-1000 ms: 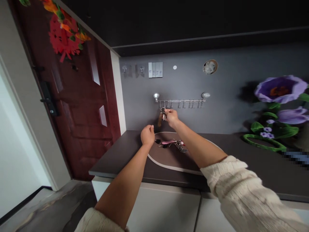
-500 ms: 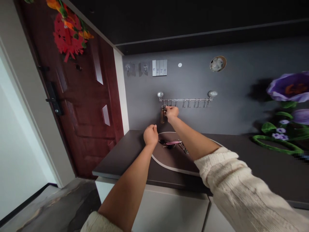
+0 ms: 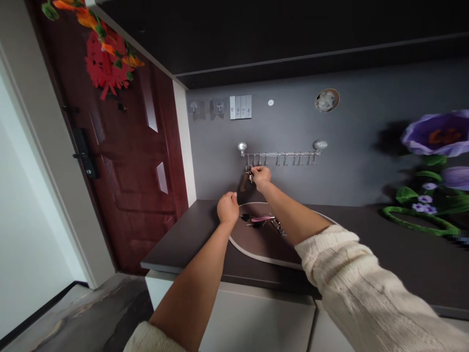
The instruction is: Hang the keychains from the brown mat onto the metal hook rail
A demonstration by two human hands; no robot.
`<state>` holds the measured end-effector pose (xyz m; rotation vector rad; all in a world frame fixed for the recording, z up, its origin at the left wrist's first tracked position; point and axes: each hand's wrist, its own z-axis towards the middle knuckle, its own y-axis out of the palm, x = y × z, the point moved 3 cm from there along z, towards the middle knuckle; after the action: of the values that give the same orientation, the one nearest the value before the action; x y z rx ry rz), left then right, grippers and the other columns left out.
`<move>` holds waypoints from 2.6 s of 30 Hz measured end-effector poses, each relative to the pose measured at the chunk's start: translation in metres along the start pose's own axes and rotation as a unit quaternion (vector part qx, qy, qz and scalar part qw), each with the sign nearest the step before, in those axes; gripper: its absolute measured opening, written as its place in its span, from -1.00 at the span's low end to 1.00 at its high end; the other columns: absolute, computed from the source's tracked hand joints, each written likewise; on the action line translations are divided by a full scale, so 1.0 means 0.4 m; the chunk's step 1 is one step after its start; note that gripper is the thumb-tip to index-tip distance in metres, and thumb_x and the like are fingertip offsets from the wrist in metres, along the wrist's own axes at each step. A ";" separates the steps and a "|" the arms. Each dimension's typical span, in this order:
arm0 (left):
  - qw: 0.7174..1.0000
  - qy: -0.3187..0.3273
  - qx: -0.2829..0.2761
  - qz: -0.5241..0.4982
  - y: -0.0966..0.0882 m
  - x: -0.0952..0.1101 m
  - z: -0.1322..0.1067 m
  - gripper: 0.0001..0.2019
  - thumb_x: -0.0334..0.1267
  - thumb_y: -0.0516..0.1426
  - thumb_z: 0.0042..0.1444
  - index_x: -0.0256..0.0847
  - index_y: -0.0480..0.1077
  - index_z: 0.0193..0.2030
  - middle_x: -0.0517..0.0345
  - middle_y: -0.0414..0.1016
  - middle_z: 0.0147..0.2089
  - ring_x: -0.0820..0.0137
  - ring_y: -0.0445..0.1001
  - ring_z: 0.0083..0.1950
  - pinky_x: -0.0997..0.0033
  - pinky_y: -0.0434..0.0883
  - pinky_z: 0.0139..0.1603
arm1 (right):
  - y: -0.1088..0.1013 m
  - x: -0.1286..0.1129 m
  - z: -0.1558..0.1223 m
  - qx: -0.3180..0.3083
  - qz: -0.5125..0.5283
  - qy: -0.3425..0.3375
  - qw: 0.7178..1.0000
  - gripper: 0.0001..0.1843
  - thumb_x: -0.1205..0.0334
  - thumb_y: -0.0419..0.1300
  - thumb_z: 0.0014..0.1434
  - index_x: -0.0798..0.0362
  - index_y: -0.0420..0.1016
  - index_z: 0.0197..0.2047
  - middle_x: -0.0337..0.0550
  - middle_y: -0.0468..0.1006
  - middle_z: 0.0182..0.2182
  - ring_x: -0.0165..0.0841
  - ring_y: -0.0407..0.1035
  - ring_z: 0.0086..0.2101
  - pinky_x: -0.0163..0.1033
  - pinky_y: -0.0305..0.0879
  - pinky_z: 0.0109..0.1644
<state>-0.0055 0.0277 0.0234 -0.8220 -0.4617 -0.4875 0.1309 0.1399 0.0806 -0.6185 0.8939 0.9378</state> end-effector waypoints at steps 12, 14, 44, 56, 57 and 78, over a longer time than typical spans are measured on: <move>0.998 0.011 -0.033 -0.046 0.008 -0.008 0.000 -0.72 -0.21 -0.10 0.12 -0.23 0.41 -0.35 0.05 0.49 -0.33 0.40 0.41 -0.30 0.47 0.22 -0.28 | -0.058 -0.034 -0.070 -0.071 0.030 0.066 0.995 -0.92 0.35 0.05 -0.02 0.12 0.35 -0.46 -0.29 0.41 -0.57 -0.58 0.28 -0.57 -0.44 0.23 -0.41; 0.997 0.014 -0.045 -0.063 0.008 -0.009 -0.001 -0.75 -0.23 -0.06 0.10 -0.23 0.41 -0.34 0.07 0.50 -0.34 0.43 0.41 -0.32 0.48 0.23 -0.29 | -0.078 -0.045 -0.095 -0.078 0.017 0.069 0.994 -0.94 0.36 0.06 -0.03 0.12 0.35 -0.46 -0.28 0.41 -0.55 -0.58 0.29 -0.55 -0.44 0.23 -0.40; 0.975 0.099 -0.189 0.070 0.016 -0.029 -0.034 -0.85 -0.34 0.08 -0.04 -0.11 0.45 -0.33 0.15 0.49 -0.28 0.41 0.38 -0.22 0.47 0.23 -0.19 | -0.159 0.051 -0.327 -0.258 -0.279 -0.131 0.915 -0.88 0.35 0.14 -0.04 0.03 0.48 -0.40 -0.16 0.51 -0.44 -0.39 0.34 -0.39 -0.34 0.15 -0.25; 0.976 0.073 -0.171 -0.113 0.005 -0.003 -0.032 -0.84 -0.38 0.07 -0.04 -0.25 0.47 -0.34 0.13 0.50 -0.40 0.48 0.38 -0.40 0.51 0.28 -0.31 | -0.171 0.029 -0.333 -0.240 -0.210 -0.098 0.943 -0.91 0.33 0.12 -0.04 0.06 0.45 -0.41 -0.22 0.48 -0.48 -0.45 0.29 -0.46 -0.37 0.14 -0.29; 0.973 0.060 -0.173 -0.138 0.006 -0.002 -0.032 -0.84 -0.38 0.08 -0.05 -0.26 0.46 -0.33 0.13 0.49 -0.41 0.49 0.38 -0.41 0.51 0.29 -0.32 | -0.171 0.026 -0.334 -0.237 -0.190 -0.094 0.948 -0.91 0.31 0.11 -0.03 0.06 0.44 -0.42 -0.23 0.47 -0.49 -0.46 0.28 -0.47 -0.37 0.15 -0.29; 0.862 -0.054 -0.194 -0.466 0.024 0.010 -0.040 -0.83 -0.31 0.21 -0.24 -0.34 0.41 -0.44 0.15 0.46 -0.52 0.54 0.36 -0.49 0.46 0.31 -0.36 | -0.162 0.025 -0.328 -0.254 0.043 -0.022 0.966 -0.86 0.22 0.14 -0.06 0.13 0.39 -0.45 -0.22 0.44 -0.50 -0.49 0.30 -0.48 -0.34 0.27 -0.33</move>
<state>0.0065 0.0200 0.0106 -0.9840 -0.8851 -1.4777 0.1419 0.0113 0.0107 -0.9968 0.6428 1.2698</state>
